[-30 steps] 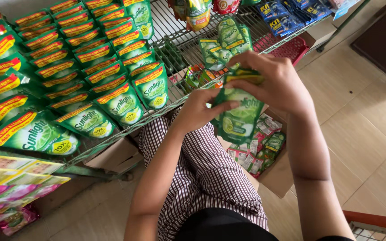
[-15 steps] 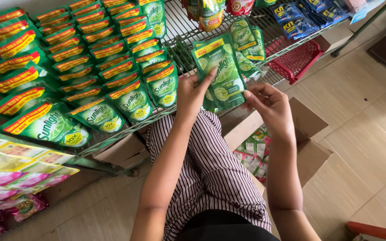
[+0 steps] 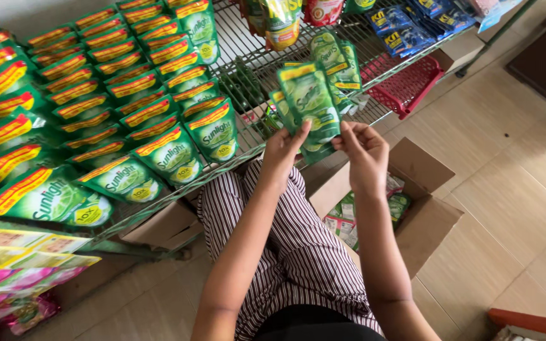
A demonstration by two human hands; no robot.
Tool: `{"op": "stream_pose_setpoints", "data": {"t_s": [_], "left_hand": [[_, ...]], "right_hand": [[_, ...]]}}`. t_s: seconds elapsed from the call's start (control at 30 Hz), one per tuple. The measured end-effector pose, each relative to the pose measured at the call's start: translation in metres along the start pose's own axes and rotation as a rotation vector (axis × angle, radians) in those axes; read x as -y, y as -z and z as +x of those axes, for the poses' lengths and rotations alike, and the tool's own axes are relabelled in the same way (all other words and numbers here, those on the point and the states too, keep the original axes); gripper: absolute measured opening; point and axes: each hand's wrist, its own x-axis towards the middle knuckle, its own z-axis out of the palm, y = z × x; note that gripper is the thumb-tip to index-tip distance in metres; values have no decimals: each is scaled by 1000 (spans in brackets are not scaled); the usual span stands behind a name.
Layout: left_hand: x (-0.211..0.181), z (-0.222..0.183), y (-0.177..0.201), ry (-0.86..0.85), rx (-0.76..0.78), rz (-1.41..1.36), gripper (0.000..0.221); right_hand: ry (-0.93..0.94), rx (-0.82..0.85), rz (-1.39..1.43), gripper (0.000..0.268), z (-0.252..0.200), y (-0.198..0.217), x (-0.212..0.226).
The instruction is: The person sits on the floor and transfers packets of Sunlight dish soap from a cardboard box onto a metal wire shelf. They then transfer Rinso detergent packets from the same box into a pink plastic basket.
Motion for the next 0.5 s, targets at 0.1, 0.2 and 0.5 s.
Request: {"op": "stream_pose_setpoints", "data": {"t_s": [0.1,0.2,0.5], "left_hand": [[14,-3,-3,62,2,-172,60],[35,-4,-3,-40,-8,29,53],[59,5,3,-89,-71,-175,37]], "right_hand": [[-5,-34,-9,17,0,0,-17],[14,-30,-1,16,-3,-2,-28],[137,26,-211,25,-11,-18,-36]]}}
